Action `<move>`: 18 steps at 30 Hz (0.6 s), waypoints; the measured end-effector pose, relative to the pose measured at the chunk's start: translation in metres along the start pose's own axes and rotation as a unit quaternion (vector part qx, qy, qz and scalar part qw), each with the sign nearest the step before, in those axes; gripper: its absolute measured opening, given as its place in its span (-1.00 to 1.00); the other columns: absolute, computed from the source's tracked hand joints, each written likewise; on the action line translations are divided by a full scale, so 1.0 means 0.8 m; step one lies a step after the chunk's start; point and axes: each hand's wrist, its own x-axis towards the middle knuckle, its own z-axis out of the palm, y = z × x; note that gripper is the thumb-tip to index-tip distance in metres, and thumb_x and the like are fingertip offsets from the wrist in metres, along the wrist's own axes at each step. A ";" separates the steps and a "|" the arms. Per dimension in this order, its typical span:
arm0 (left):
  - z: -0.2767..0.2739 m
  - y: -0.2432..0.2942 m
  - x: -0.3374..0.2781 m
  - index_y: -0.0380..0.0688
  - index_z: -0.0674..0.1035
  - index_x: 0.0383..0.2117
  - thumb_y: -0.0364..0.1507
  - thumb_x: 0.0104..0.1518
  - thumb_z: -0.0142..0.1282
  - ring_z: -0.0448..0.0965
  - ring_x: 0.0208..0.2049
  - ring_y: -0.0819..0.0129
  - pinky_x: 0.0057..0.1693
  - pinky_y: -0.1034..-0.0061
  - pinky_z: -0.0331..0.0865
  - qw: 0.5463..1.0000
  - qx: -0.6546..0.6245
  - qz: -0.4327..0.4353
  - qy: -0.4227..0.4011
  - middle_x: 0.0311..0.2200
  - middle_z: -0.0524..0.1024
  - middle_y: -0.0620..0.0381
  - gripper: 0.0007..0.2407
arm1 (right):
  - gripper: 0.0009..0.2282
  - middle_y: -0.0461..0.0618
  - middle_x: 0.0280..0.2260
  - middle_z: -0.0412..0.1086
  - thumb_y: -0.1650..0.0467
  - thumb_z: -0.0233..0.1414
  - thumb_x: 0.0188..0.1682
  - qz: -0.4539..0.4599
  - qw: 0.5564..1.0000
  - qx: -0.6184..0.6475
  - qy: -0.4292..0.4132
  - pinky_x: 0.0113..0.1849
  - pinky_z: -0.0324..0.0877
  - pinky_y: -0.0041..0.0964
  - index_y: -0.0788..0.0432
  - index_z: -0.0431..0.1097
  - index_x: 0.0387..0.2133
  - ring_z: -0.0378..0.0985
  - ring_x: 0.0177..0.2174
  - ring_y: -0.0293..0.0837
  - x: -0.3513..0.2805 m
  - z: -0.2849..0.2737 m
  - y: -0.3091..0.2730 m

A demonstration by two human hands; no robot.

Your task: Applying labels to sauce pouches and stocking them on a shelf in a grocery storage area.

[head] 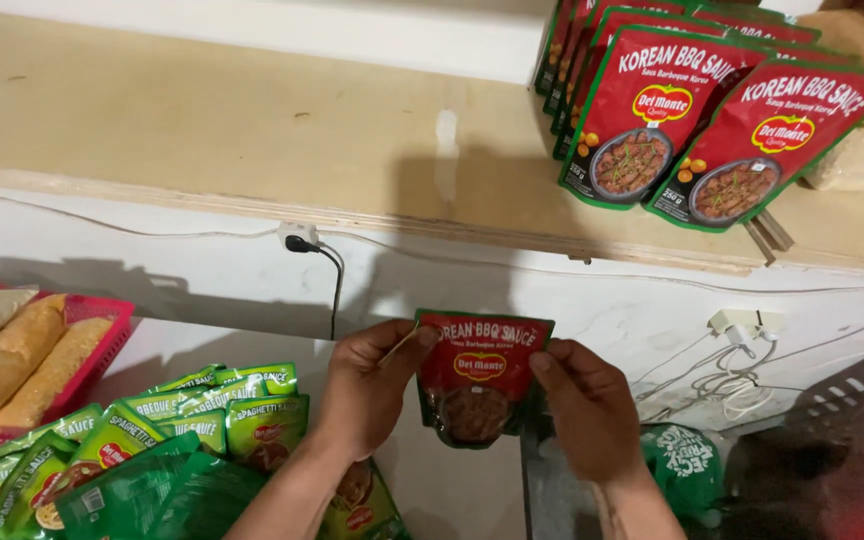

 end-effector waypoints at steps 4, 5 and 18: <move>0.021 0.072 0.023 -0.27 0.71 -0.25 -0.52 0.23 0.14 0.56 -0.36 0.60 -0.21 0.59 0.51 0.999 0.040 0.025 0.015 -0.39 0.68 0.21 -0.88 | -0.88 -0.12 -0.36 0.53 0.50 0.03 0.08 -0.058 0.998 0.020 -0.011 -0.26 0.41 -0.45 0.30 0.51 -0.23 0.46 -0.35 -0.36 0.018 0.031 -0.059; 0.025 0.081 0.029 -0.25 0.71 -0.24 -0.52 0.20 0.17 0.57 -0.35 0.60 -0.20 0.59 0.53 0.995 0.078 0.060 0.022 -0.38 0.69 0.21 -0.89 | -0.89 -0.13 -0.37 0.52 0.49 0.04 0.09 -0.076 0.997 0.010 -0.013 -0.27 0.40 -0.46 0.29 0.50 -0.23 0.45 -0.36 -0.37 0.025 0.031 -0.065; 0.072 0.194 0.152 -0.21 0.66 -0.23 -0.44 0.29 0.14 0.54 -0.37 0.60 -0.19 0.58 0.52 0.955 0.115 0.264 0.074 -0.40 0.67 0.19 -0.88 | -0.83 -0.10 -0.37 0.52 0.46 0.08 0.10 -0.223 0.972 0.007 0.071 -0.35 0.42 -0.42 0.30 0.51 -0.11 0.48 -0.42 -0.31 0.093 0.092 -0.181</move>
